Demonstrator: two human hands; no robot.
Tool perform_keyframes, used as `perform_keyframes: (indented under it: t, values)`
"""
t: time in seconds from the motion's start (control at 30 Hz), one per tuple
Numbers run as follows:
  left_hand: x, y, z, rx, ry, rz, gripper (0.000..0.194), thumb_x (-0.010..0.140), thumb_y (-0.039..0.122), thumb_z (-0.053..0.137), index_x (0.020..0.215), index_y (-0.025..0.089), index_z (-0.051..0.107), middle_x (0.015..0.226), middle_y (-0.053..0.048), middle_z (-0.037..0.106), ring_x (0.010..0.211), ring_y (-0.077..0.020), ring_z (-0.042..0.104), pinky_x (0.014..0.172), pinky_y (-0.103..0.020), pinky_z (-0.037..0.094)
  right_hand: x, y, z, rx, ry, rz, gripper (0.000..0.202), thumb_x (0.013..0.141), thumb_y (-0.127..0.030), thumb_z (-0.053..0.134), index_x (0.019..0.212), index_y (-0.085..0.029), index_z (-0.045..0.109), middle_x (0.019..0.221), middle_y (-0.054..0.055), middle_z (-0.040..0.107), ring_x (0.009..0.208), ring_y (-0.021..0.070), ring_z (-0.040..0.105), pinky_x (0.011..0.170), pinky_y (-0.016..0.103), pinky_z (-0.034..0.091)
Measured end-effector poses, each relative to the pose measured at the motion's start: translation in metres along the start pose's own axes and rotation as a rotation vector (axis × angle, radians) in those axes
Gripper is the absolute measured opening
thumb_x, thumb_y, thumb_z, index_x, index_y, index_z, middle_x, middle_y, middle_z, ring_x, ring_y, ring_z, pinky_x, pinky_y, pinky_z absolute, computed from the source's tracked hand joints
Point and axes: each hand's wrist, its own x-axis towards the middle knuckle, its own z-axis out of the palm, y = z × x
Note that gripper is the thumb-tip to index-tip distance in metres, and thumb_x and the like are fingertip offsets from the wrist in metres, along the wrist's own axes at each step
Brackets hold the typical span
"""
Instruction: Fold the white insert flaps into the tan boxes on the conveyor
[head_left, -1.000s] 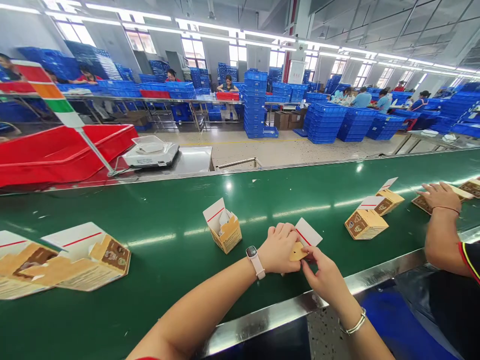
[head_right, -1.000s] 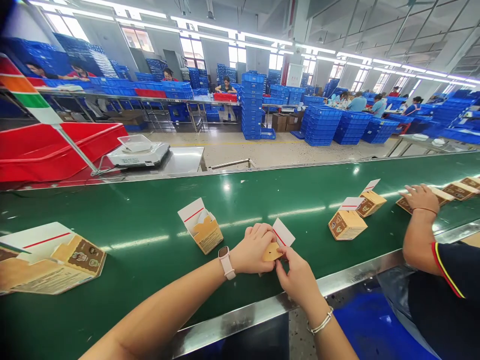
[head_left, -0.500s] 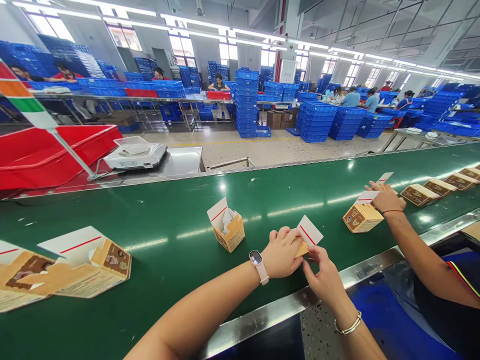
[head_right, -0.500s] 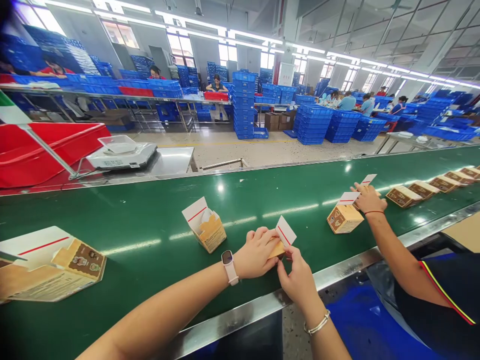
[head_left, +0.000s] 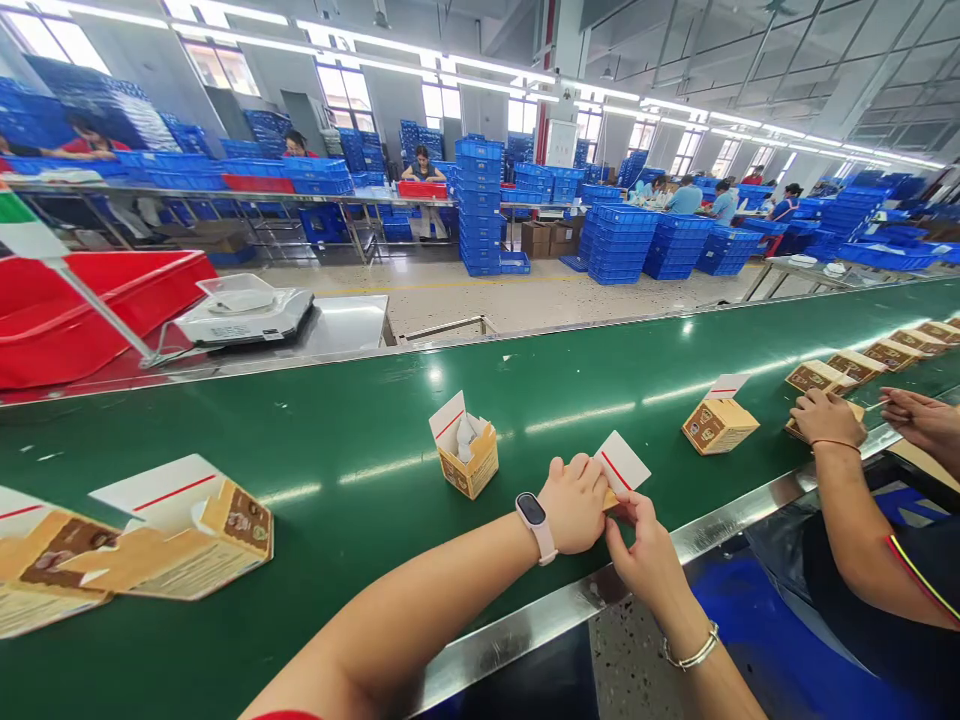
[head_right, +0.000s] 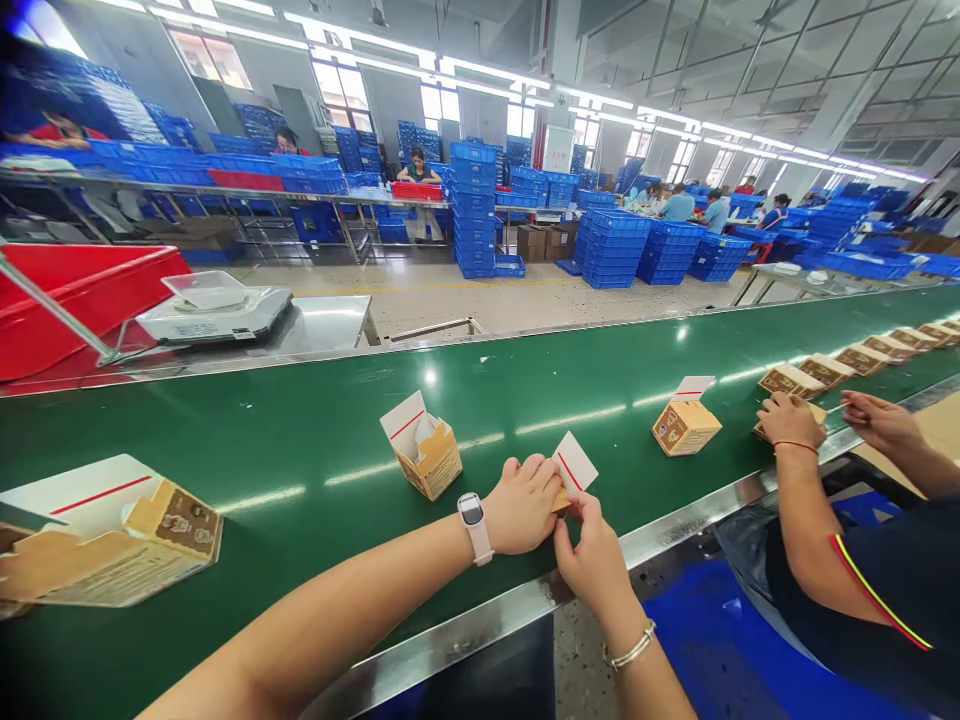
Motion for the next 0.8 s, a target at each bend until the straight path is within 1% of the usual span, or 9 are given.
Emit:
perform_keyframes:
  t: [0.13,0.3,0.37,0.43,0.5,0.6,0.7,0.73,0.8]
  values:
    - [0.007,0.004,0.004,0.047,0.008,0.042,0.03,0.086,0.026,0.054,0.112,0.012,0.058,0.117,-0.016,0.055,0.109,-0.0308,0.044,0.085,-0.047,0.039,-0.001,0.005,-0.001,0.001,0.027,0.037,0.028,0.085,-0.037,0.05,0.108,-0.02,0.047,0.097,0.015,0.072,0.087,0.0279,0.072,0.076,0.043,0.06]
    - [0.012,0.006,0.003,0.064,-0.024,0.072,0.027,0.086,0.022,0.051,0.108,0.011,0.062,0.118,-0.016,0.056,0.111,-0.0303,0.044,0.086,-0.047,0.039,-0.002,0.009,-0.004,0.005,0.046,0.026,0.029,0.086,-0.038,0.05,0.109,-0.02,0.046,0.099,0.016,0.071,0.089,0.0285,0.072,0.077,0.044,0.06]
    - [0.012,0.005,0.002,0.026,-0.012,0.065,0.027,0.087,0.022,0.049,0.108,0.011,0.062,0.119,-0.016,0.056,0.112,-0.0306,0.045,0.085,-0.047,0.04,-0.003,0.01,-0.007,0.012,0.049,0.01,0.029,0.087,-0.038,0.049,0.109,-0.02,0.046,0.099,0.016,0.07,0.089,0.028,0.072,0.076,0.043,0.061]
    - [0.007,0.002,0.002,-0.054,0.026,0.061,0.028,0.087,0.026,0.05,0.109,0.012,0.061,0.122,-0.015,0.057,0.113,-0.0306,0.046,0.086,-0.047,0.04,-0.005,0.01,-0.007,0.023,0.05,-0.011,0.027,0.088,-0.036,0.048,0.109,-0.02,0.047,0.099,0.015,0.069,0.089,0.027,0.072,0.076,0.042,0.061]
    - [0.0,-0.003,0.003,-0.163,0.106,0.052,0.031,0.085,0.029,0.054,0.113,0.016,0.06,0.125,-0.013,0.057,0.115,-0.0298,0.047,0.088,-0.047,0.04,-0.007,0.01,-0.005,0.034,0.058,-0.037,0.027,0.089,-0.035,0.049,0.111,-0.02,0.047,0.101,0.015,0.068,0.09,0.0262,0.071,0.077,0.043,0.061]
    - [-0.013,-0.012,0.007,-0.301,0.268,0.02,0.042,0.079,0.031,0.062,0.119,0.019,0.056,0.125,-0.012,0.057,0.117,-0.0297,0.049,0.092,-0.047,0.04,-0.01,0.011,0.003,0.039,0.087,-0.075,0.034,0.091,-0.037,0.052,0.119,-0.019,0.046,0.11,0.015,0.064,0.095,0.0256,0.068,0.077,0.042,0.061]
    - [-0.025,-0.023,0.013,-0.353,0.427,0.018,0.041,0.079,0.032,0.062,0.118,0.02,0.054,0.12,-0.013,0.058,0.115,-0.0296,0.051,0.094,-0.047,0.041,-0.011,0.012,0.009,-0.011,0.157,-0.111,0.041,0.092,-0.04,0.053,0.126,-0.019,0.043,0.118,0.016,0.058,0.104,0.0276,0.063,0.078,0.044,0.06]
    - [-0.028,-0.027,0.016,-0.352,0.509,0.012,0.041,0.08,0.032,0.061,0.118,0.021,0.052,0.12,-0.013,0.057,0.115,-0.0293,0.052,0.096,-0.048,0.041,-0.012,0.011,0.01,-0.051,0.194,-0.136,0.044,0.092,-0.042,0.054,0.128,-0.019,0.041,0.12,0.017,0.055,0.108,0.0295,0.061,0.08,0.046,0.058]
    - [-0.033,-0.037,0.024,-0.329,0.736,-0.05,0.045,0.08,0.034,0.061,0.121,0.023,0.045,0.124,-0.014,0.053,0.12,-0.0299,0.049,0.101,-0.05,0.039,-0.014,0.005,0.01,-0.152,0.306,-0.199,0.05,0.091,-0.043,0.057,0.131,-0.018,0.04,0.124,0.02,0.05,0.116,0.0342,0.053,0.087,0.054,0.054]
